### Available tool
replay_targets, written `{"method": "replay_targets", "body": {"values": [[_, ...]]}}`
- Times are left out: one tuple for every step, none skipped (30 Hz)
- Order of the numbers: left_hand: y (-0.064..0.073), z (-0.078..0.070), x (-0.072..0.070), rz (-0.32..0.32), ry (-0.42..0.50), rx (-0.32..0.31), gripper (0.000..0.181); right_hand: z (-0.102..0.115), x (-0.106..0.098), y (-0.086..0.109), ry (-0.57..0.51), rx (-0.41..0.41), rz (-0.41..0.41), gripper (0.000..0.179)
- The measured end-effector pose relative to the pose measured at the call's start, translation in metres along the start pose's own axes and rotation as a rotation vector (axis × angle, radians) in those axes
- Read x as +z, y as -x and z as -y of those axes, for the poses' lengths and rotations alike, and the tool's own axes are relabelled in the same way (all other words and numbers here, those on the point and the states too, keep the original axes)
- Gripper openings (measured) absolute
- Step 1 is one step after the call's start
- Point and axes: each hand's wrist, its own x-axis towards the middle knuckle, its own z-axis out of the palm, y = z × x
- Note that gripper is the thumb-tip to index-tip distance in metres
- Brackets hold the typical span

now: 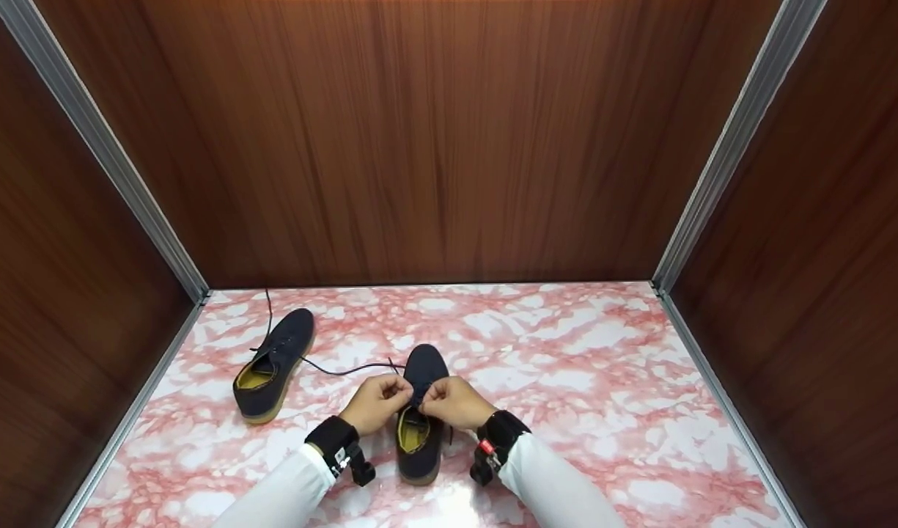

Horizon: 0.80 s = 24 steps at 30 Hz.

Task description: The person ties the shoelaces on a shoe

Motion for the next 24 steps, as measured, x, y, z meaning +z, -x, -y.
{"method": "replay_targets", "body": {"values": [[0.0,0.0,-0.001,0.001,0.003,0.002,0.01,0.001,0.0,0.0,-0.013,0.008,-0.001,0.012],[0.0,0.0,-0.002,0.001,0.003,0.006,0.01,0.001,-0.001,0.0,-0.027,0.017,-0.002,0.009],[0.001,0.0,-0.003,0.002,0.004,0.007,0.011,0.002,-0.002,0.0,-0.04,0.023,-0.003,0.008],[0.001,0.0,-0.004,0.002,0.005,0.006,0.011,0.002,-0.003,0.001,-0.054,0.027,-0.005,0.007],[0.001,0.0,-0.005,0.001,0.005,0.008,0.011,0.002,-0.004,0.001,-0.063,0.027,-0.008,0.006],[0.001,0.0,-0.006,0.0,0.004,0.006,0.012,0.002,-0.005,0.001,-0.072,0.029,-0.012,0.007],[0.001,0.001,-0.008,0.0,0.005,0.005,0.012,0.002,-0.007,0.001,-0.079,0.03,-0.015,0.008],[0.001,0.001,-0.009,0.0,0.011,0.002,0.011,0.001,-0.008,0.001,-0.085,0.027,-0.019,0.009],[0.001,0.001,-0.011,0.0,0.021,-0.002,0.011,0.001,-0.01,0.001,-0.092,0.025,-0.022,0.009],[0.001,0.001,-0.012,-0.001,0.033,-0.004,0.011,0.001,-0.011,0.0,-0.096,0.023,-0.026,0.009],[0.0,0.001,-0.013,-0.001,0.045,-0.006,0.01,0.001,-0.013,0.0,-0.096,0.021,-0.03,0.009],[0.0,0.001,-0.014,-0.001,0.056,-0.013,0.01,0.001,-0.014,0.0,-0.098,0.018,-0.032,0.008],[0.0,0.002,-0.015,-0.002,0.066,-0.016,0.009,0.001,-0.015,0.0,-0.097,0.014,-0.032,0.006],[-0.001,0.002,-0.016,-0.002,0.073,-0.022,0.009,0.001,-0.016,0.0,-0.099,0.011,-0.033,0.006],[-0.001,0.002,-0.017,-0.002,0.077,-0.027,0.009,0.001,-0.017,0.001,-0.101,0.008,-0.035,0.006],[-0.001,0.002,-0.017,-0.001,0.079,-0.031,0.009,0.001,-0.018,0.001,-0.098,0.001,-0.037,0.007],[-0.002,0.002,-0.018,-0.001,0.077,-0.034,0.009,0.001,-0.019,0.001,-0.096,-0.007,-0.041,0.008],[-0.002,0.002,-0.019,-0.001,0.076,-0.039,0.009,0.001,-0.02,0.001,-0.093,-0.014,-0.046,0.009],[-0.002,0.002,-0.019,0.001,0.078,-0.041,0.009,0.001,-0.021,0.001,-0.086,-0.024,-0.052,0.011],[-0.002,0.002,-0.02,0.003,0.079,-0.046,0.009,0.001,-0.023,0.002,-0.081,-0.029,-0.061,0.011],[-0.002,0.001,-0.021,0.004,0.081,-0.045,0.009,0.0,-0.024,0.002,-0.072,-0.033,-0.071,0.012],[-0.002,0.001,-0.021,0.004,0.081,-0.044,0.01,0.0,-0.025,0.002,-0.062,-0.039,-0.082,0.012],[-0.002,0.002,-0.022,0.005,0.083,-0.048,0.01,-0.001,-0.027,0.002,-0.055,-0.041,-0.093,0.013],[-0.002,0.002,-0.023,0.007,0.085,-0.051,0.01,-0.001,-0.028,0.002,-0.05,-0.044,-0.103,0.014]]}}
